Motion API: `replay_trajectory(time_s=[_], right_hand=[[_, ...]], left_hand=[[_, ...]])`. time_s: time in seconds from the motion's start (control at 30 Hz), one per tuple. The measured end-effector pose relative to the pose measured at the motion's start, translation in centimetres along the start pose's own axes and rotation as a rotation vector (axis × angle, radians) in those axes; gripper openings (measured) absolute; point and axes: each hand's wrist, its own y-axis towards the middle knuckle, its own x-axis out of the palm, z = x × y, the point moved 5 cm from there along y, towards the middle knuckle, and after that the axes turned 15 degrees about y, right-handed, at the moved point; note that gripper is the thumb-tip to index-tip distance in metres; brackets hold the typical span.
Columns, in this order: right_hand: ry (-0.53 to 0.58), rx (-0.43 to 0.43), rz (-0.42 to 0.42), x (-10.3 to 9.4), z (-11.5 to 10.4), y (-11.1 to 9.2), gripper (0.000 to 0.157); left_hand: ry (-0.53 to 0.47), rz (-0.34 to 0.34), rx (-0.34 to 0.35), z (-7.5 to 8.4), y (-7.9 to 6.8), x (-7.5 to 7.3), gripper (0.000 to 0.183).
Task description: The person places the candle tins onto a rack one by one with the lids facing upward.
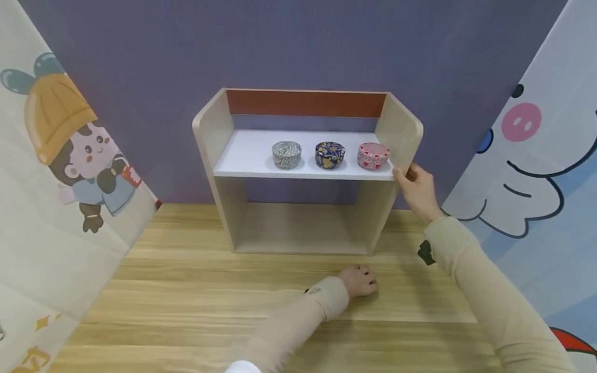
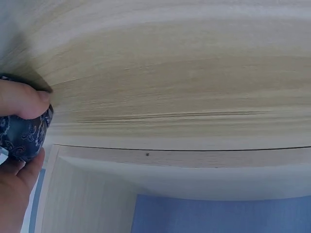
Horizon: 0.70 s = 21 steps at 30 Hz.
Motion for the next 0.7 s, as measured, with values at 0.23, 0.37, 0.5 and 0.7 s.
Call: replay_trajectory(time_s=[0.23,0.37,0.5,0.7], right_hand=[[0.009,0.01,0.007,0.12,0.41,0.17,0.053],[0.018,0.011,0.002,0.19,0.47,0.24,0.054],[0.012,0.01,0.01,0.2,0.51,0.25,0.053],[0.001,0.001,0.02,0.06,0.41,0.24,0.052]], left_hand=[[-0.028,-0.034,0.001,-0.11,-0.1,-0.11,0.055],[-0.031,-0.07,0.015,-0.24,-0.15,-0.07,0.059],[-0.028,-0.081,0.015,-0.42,-0.24,-0.08,0.06],[-0.016,-0.058,-0.021,-0.67,-0.39,-0.03,0.059]])
